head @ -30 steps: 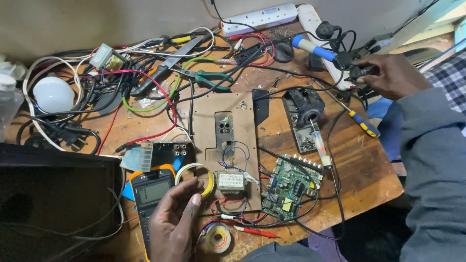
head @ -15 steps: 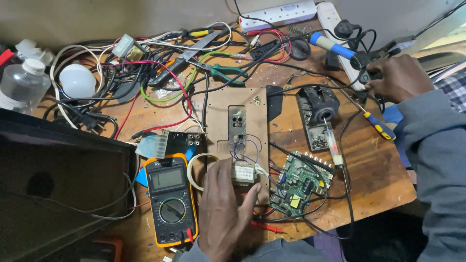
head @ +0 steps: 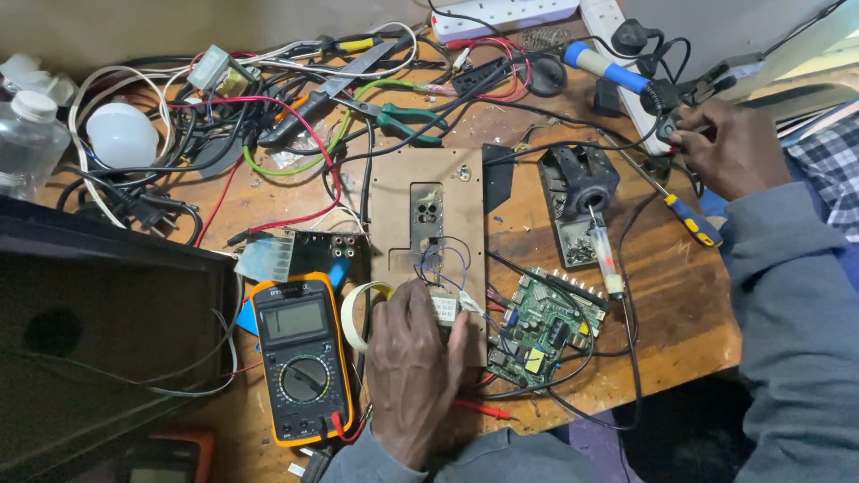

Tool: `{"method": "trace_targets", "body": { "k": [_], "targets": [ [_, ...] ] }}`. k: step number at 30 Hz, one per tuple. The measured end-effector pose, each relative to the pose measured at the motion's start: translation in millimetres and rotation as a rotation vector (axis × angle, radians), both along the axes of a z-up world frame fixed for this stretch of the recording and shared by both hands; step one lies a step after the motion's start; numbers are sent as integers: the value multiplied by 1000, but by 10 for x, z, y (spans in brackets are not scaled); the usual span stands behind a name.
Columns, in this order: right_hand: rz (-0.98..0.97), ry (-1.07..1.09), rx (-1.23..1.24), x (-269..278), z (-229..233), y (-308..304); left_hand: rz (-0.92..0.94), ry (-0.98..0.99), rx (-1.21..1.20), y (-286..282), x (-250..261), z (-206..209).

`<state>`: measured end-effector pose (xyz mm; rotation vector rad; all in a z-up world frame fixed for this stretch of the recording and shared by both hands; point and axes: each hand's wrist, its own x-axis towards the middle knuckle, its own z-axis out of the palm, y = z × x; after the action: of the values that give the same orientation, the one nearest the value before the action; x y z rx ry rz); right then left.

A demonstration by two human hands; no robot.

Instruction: The person solders wires to a circuit board using a soldering iron and solder wire, then wraps the connections with electrical tape. They also use a multimeter to test the circuit and handle a black electronic casing.

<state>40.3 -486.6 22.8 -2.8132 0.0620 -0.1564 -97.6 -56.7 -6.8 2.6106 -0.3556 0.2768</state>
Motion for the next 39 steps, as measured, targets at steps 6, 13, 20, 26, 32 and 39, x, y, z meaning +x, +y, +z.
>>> {"method": "trace_targets", "body": {
  "k": [6,13,20,26,32,39],
  "targets": [
    [-42,-46,-59,-44,-133,-84,-7,45,-20,36,20,58],
    [59,-251,-313,-384,-395,-54,-6,6,-29,54,32,84],
    [76,-214,-421,-392,-355,-42,-15,-21,-93,97,60,102],
    [149,-372,-161,-90,-425,-865,-113,203,-344,362,197,373],
    [-92,-202,-211,-18,-527,-455,-74,353,-374,530,224,354],
    [-83,-33,-444,-230,-398,-143,-65,246,-371,517,209,249]
  ]
}}
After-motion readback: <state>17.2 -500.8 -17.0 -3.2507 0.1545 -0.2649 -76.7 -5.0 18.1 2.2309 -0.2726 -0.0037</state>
